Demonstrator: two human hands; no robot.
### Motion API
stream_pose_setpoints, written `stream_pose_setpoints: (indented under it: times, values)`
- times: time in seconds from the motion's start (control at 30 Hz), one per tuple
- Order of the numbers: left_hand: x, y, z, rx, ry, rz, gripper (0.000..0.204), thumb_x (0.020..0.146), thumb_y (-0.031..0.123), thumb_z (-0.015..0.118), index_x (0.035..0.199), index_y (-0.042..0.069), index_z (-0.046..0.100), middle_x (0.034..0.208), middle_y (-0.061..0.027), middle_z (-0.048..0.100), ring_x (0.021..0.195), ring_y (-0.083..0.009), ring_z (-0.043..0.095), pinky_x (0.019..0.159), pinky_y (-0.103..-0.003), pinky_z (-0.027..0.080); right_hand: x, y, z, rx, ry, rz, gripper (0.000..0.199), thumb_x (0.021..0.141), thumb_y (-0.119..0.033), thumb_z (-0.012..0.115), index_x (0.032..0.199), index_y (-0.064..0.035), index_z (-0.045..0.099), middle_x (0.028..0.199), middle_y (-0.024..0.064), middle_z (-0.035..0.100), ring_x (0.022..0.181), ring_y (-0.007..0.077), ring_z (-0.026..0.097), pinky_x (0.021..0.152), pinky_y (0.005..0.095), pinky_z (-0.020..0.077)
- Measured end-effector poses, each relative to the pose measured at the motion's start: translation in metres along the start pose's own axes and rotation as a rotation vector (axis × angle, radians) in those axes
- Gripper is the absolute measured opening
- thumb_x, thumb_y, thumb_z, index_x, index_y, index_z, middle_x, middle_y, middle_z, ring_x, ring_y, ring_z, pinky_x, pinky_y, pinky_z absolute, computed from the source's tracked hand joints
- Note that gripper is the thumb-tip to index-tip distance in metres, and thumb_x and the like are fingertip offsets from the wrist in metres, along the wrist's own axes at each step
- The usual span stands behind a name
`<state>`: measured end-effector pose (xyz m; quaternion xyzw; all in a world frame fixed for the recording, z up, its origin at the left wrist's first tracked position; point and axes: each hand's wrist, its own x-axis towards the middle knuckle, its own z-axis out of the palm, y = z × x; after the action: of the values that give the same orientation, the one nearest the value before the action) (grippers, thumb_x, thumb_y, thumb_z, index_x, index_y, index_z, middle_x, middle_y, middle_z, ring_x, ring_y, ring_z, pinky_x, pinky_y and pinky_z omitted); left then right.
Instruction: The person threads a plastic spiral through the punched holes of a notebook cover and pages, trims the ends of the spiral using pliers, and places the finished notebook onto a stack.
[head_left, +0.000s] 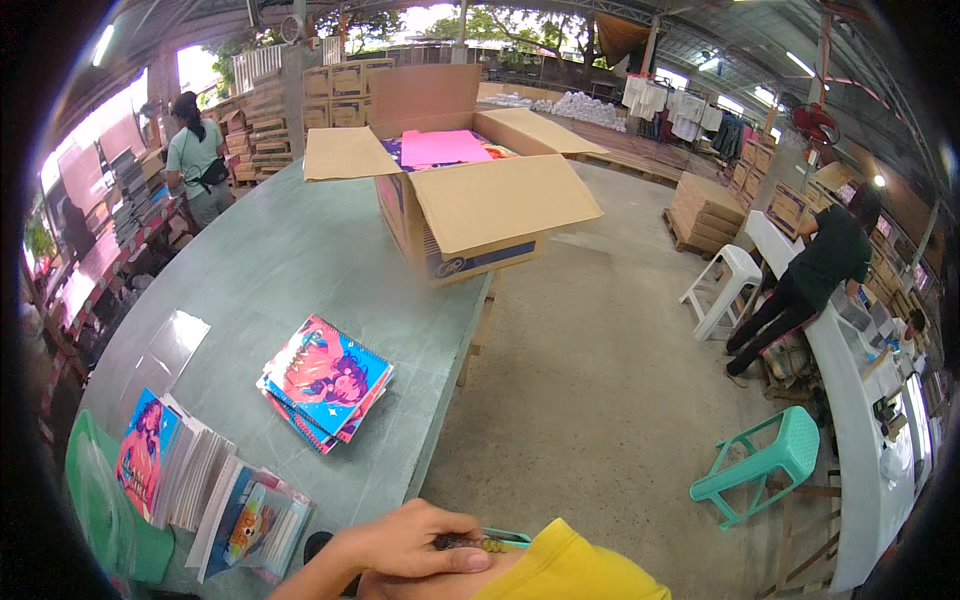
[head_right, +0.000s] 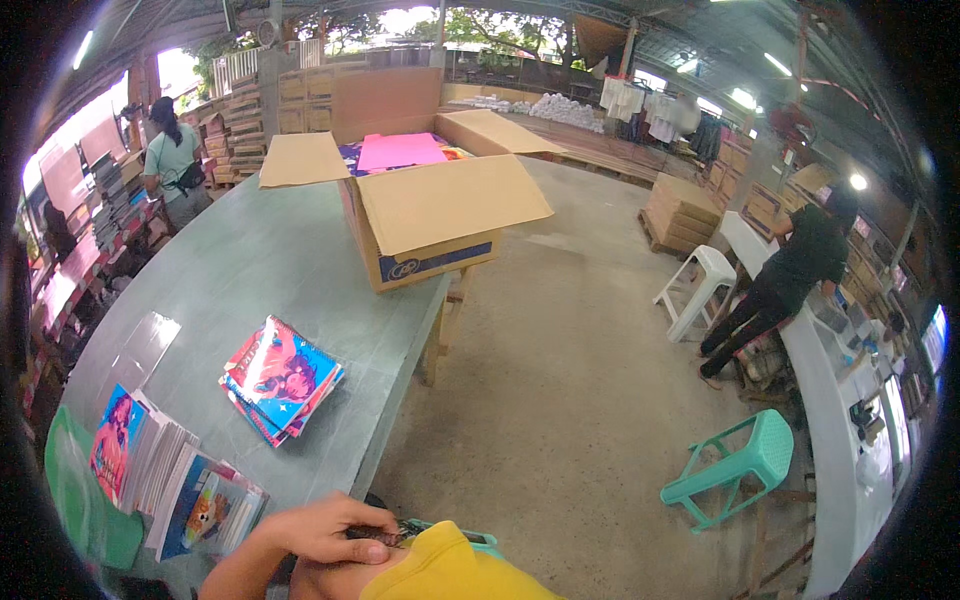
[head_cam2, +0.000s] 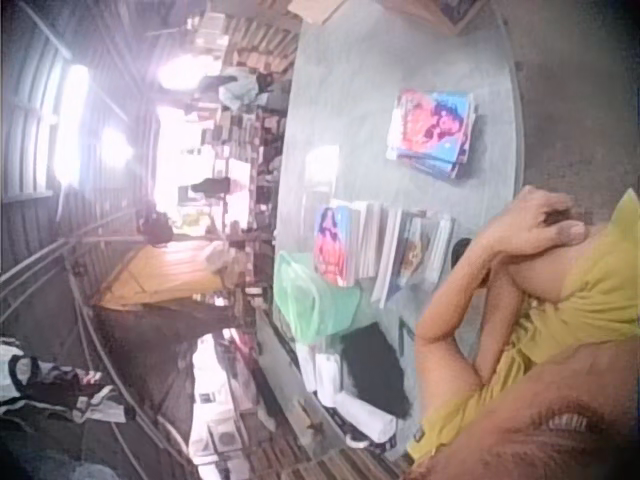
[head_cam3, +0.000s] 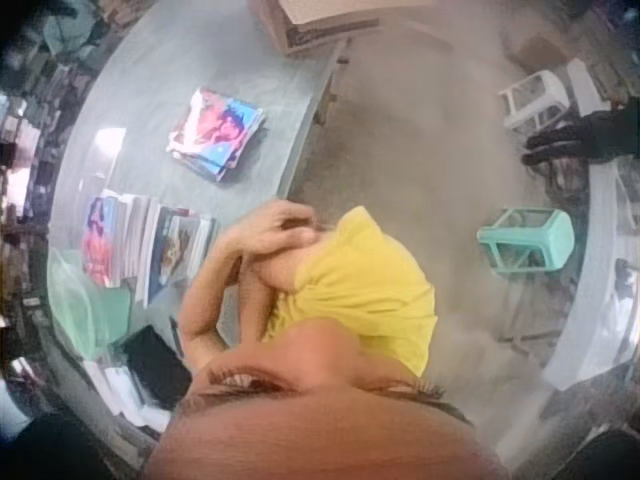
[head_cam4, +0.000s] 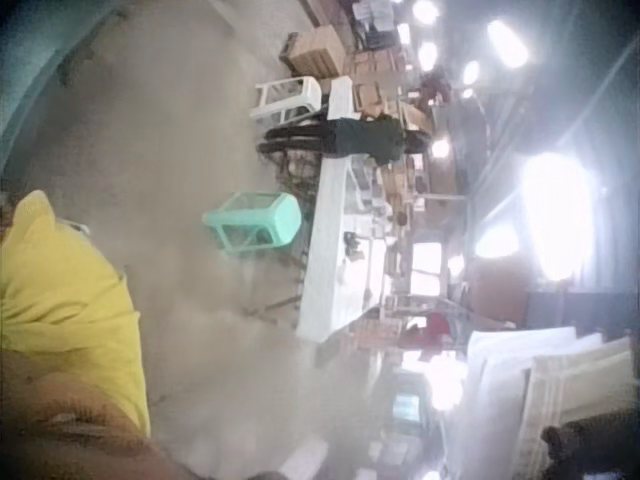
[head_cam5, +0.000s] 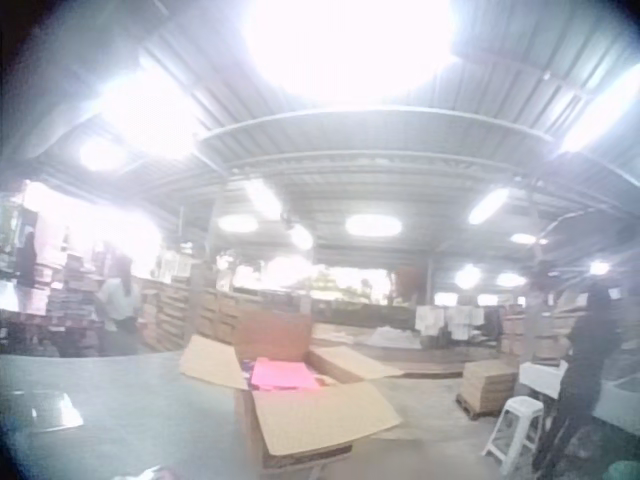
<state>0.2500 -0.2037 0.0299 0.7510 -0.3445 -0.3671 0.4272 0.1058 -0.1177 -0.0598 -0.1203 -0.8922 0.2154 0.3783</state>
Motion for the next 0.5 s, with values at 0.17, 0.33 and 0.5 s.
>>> stream_pose_setpoints:
  times: [0.17,0.33,0.5]
  values:
    - [-0.035,-0.002,-0.003,0.448,0.146,-0.434,0.04,0.088,0.046,0.051,0.094,0.009,0.062,0.078,-0.0167,0.063,0.076,-0.0351,0.061,0.066,-0.041,0.047,-0.015,0.003,-0.009,-0.024,-0.005,0.053,0.028,0.077,-0.028,0.063,0.08,-0.0001,0.063,0.081,0.0171,0.063,0.078,0.0323,0.061,0.068,0.0435,0.0473]
    - [-0.132,-0.014,0.061,0.399,0.747,-0.633,0.032,0.087,0.037,0.056,0.085,0.006,0.063,0.071,-0.0168,0.061,0.072,-0.0365,0.061,0.062,-0.041,0.047,-0.002,0.005,0.018,0.128,-0.159,0.021,0.029,0.077,-0.029,0.063,0.079,0.0003,0.063,0.08,0.0179,0.063,0.077,0.0325,0.061,0.067,0.0437,0.0475]
    - [-0.212,0.01,0.106,0.448,1.426,-0.667,0.021,0.084,0.023,0.062,0.086,0.002,0.063,0.072,-0.0154,0.062,0.067,-0.0349,0.06,0.061,-0.037,0.047,-0.051,-0.033,-0.075,0.127,-0.292,0.464,0.03,0.078,-0.029,0.063,0.081,0.0006,0.064,0.077,0.0193,0.063,0.077,0.0349,0.061,0.068,0.0452,0.0469]
